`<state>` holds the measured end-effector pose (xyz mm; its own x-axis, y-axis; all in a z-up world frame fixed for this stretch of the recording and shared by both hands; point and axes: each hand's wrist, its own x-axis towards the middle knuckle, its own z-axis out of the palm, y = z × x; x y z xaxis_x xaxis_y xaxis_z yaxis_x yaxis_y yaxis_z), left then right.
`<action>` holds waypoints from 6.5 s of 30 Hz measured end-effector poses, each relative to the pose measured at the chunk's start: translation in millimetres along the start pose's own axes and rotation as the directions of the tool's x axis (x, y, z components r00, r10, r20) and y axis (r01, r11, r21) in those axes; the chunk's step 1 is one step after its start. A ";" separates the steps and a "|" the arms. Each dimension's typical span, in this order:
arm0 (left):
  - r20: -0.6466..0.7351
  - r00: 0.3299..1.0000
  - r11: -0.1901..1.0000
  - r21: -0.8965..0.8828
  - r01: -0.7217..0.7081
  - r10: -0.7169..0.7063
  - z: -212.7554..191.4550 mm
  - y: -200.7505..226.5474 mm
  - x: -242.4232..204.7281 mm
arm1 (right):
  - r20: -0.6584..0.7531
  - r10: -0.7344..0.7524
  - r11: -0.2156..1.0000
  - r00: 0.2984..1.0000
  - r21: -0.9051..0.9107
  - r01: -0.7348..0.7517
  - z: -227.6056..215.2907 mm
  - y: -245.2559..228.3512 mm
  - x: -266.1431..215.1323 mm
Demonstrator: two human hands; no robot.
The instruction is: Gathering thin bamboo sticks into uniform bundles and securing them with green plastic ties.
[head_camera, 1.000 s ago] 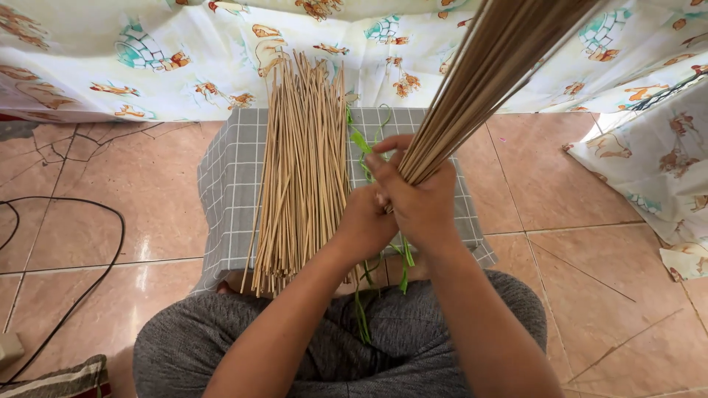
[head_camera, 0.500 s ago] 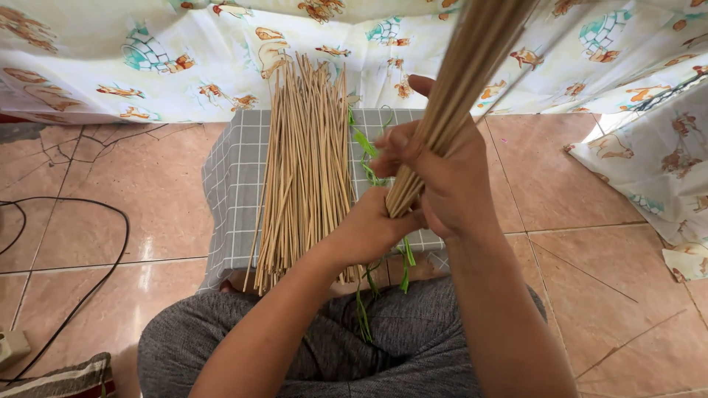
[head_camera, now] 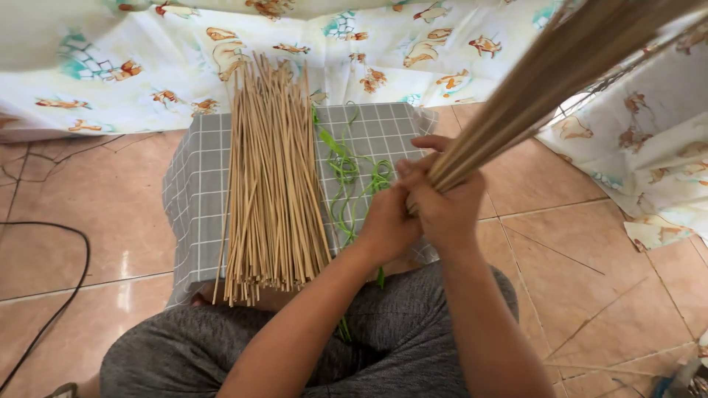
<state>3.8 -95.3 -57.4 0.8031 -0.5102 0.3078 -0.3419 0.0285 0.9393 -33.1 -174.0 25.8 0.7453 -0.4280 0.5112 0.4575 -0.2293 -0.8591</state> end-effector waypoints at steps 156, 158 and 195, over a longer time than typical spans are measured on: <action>0.298 0.913 0.276 0.936 -0.221 -0.279 -152.2 60.5 -42.1 | 0.476 0.099 0.919 0.874 -0.381 0.103 27.8 -4.9 -29.5; 0.320 0.908 0.238 0.936 -0.260 -0.269 -142.4 56.5 -35.3 | 0.586 0.128 0.882 0.800 -0.435 0.178 29.1 -10.9 -29.0; -0.679 0.717 0.972 0.237 0.010 0.158 -240.2 52.4 -47.9 | 0.233 0.354 0.932 0.906 -0.168 -0.321 38.1 47.7 -53.8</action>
